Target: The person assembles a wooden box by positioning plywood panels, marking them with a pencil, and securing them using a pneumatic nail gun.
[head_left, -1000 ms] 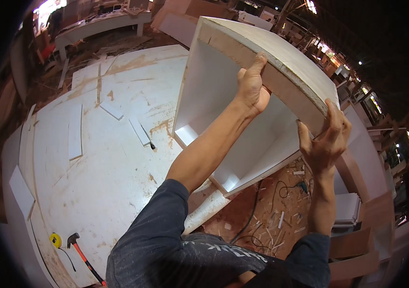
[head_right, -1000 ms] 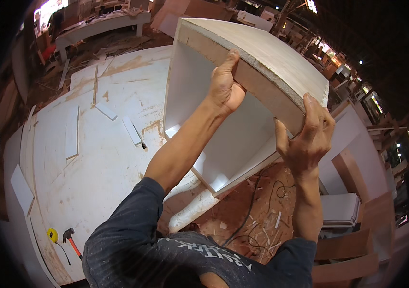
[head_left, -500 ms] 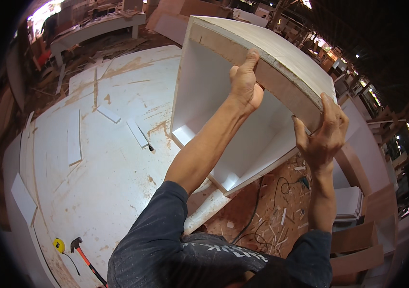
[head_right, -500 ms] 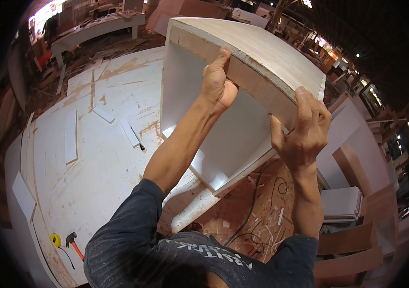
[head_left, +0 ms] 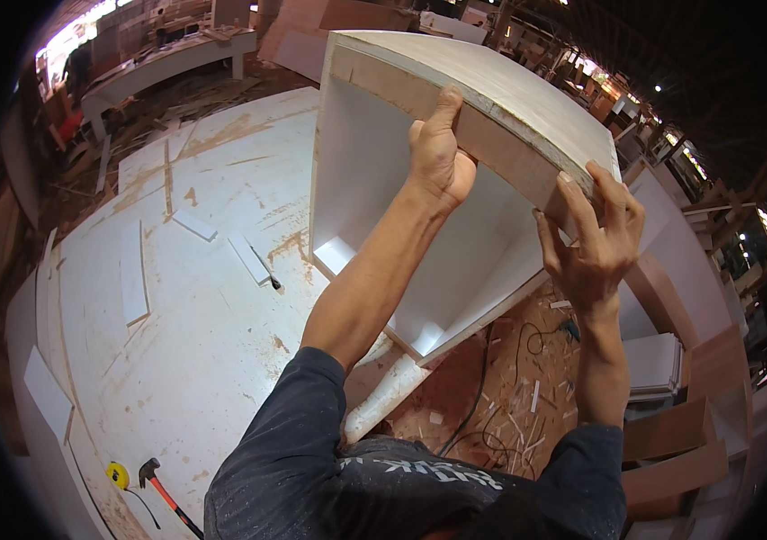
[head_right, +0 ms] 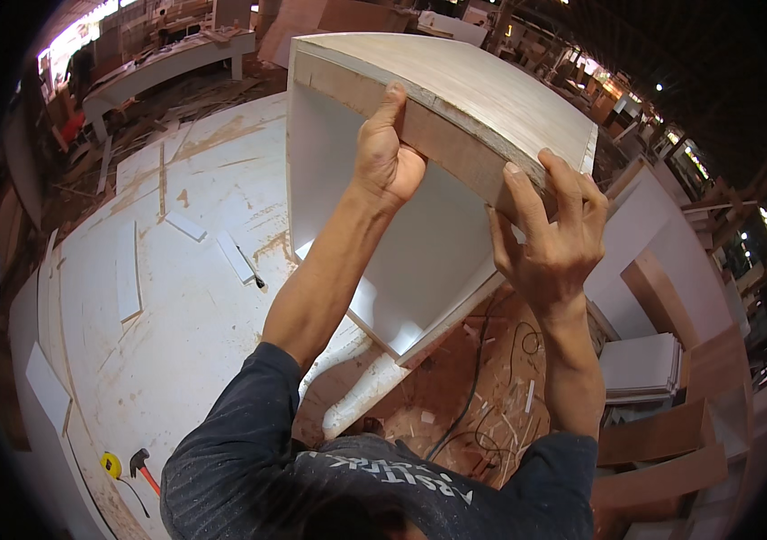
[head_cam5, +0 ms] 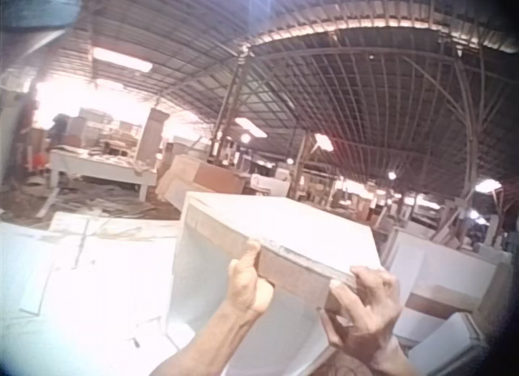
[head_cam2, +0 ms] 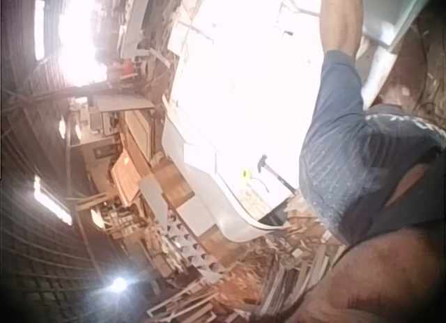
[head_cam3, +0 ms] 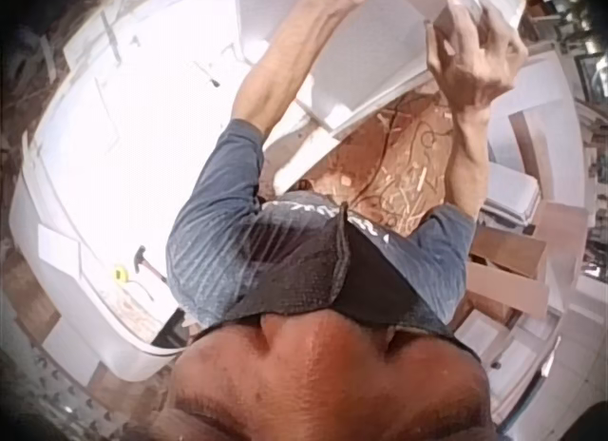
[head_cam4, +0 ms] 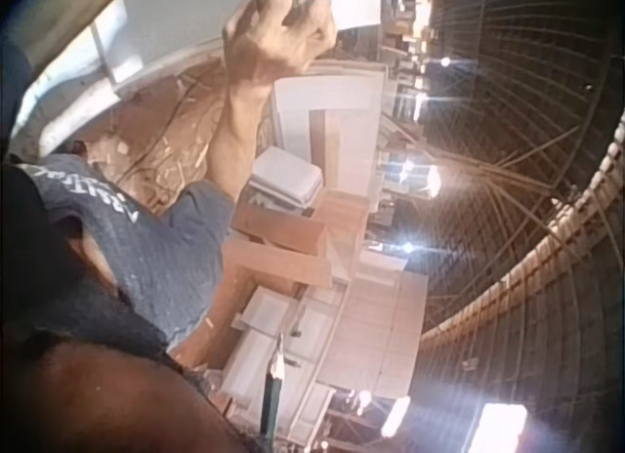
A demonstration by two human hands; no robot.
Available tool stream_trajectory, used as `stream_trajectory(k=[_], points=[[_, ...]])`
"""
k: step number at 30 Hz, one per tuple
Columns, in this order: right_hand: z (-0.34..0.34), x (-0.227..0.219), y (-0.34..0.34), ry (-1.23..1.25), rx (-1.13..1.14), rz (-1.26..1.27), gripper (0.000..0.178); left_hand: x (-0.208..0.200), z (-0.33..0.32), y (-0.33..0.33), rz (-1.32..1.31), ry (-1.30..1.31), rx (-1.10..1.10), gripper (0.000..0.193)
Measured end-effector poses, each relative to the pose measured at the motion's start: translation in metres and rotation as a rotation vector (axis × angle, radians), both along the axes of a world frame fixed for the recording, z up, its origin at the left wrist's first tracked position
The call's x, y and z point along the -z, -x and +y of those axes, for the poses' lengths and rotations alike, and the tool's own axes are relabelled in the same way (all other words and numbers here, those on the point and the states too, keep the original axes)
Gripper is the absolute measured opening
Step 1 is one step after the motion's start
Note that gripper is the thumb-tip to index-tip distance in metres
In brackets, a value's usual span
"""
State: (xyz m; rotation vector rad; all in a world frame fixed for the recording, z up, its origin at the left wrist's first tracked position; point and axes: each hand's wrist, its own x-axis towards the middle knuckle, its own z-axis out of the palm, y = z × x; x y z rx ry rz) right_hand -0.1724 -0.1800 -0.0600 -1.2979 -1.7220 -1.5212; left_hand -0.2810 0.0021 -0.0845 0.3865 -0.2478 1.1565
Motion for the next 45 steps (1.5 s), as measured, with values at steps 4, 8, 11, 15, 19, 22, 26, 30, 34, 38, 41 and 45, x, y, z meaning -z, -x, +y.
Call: stream_trajectory(k=[4, 8, 11, 15, 19, 22, 26, 30, 34, 38, 41, 45], points=[[-0.001, 0.0, 0.0, 0.0, 0.009, 0.006, 0.055, -0.002, -0.002, -0.001, -0.003, 0.004, -0.006, 0.036], [-0.002, 0.0, -0.002, -0.003, 0.013, -0.003, 0.056, -0.002, -0.004, -0.003, -0.006, -0.006, -0.009, 0.036], [-0.002, 0.001, -0.002, -0.002, 0.008, -0.003, 0.056, -0.001, -0.002, -0.002, -0.005, -0.015, -0.015, 0.037], [-0.002, 0.001, -0.002, 0.002, 0.015, -0.006, 0.056, -0.003, -0.004, -0.002, 0.024, 0.011, -0.027, 0.04], [-0.002, 0.001, -0.001, 0.003, 0.018, -0.001, 0.056, 0.003, -0.012, -0.011, -0.041, -0.05, 0.01, 0.041], [-0.002, 0.0, 0.0, 0.005, 0.008, 0.009, 0.055, 0.007, -0.032, -0.021, -0.029, -0.095, 0.038, 0.041], [-0.003, 0.0, -0.001, 0.007, 0.009, 0.009, 0.055, 0.008, -0.033, -0.022, -0.002, -0.105, 0.062, 0.041], [-0.002, -0.001, 0.0, 0.002, 0.025, -0.015, 0.055, 0.007, -0.032, -0.021, 0.022, -0.092, 0.042, 0.04], [-0.002, -0.001, 0.001, -0.001, 0.017, -0.014, 0.056, 0.006, -0.032, -0.02, 0.047, -0.08, 0.035, 0.041], [-0.002, -0.001, 0.0, -0.002, 0.025, -0.02, 0.056, 0.006, -0.033, -0.019, 0.049, -0.081, 0.03, 0.042], [-0.002, 0.0, 0.0, 0.0, 0.024, -0.009, 0.056, 0.005, -0.035, -0.02, 0.057, -0.048, 0.028, 0.041], [-0.001, 0.0, 0.001, -0.009, 0.02, -0.002, 0.056, 0.004, -0.035, -0.019, 0.053, -0.066, 0.022, 0.039]])
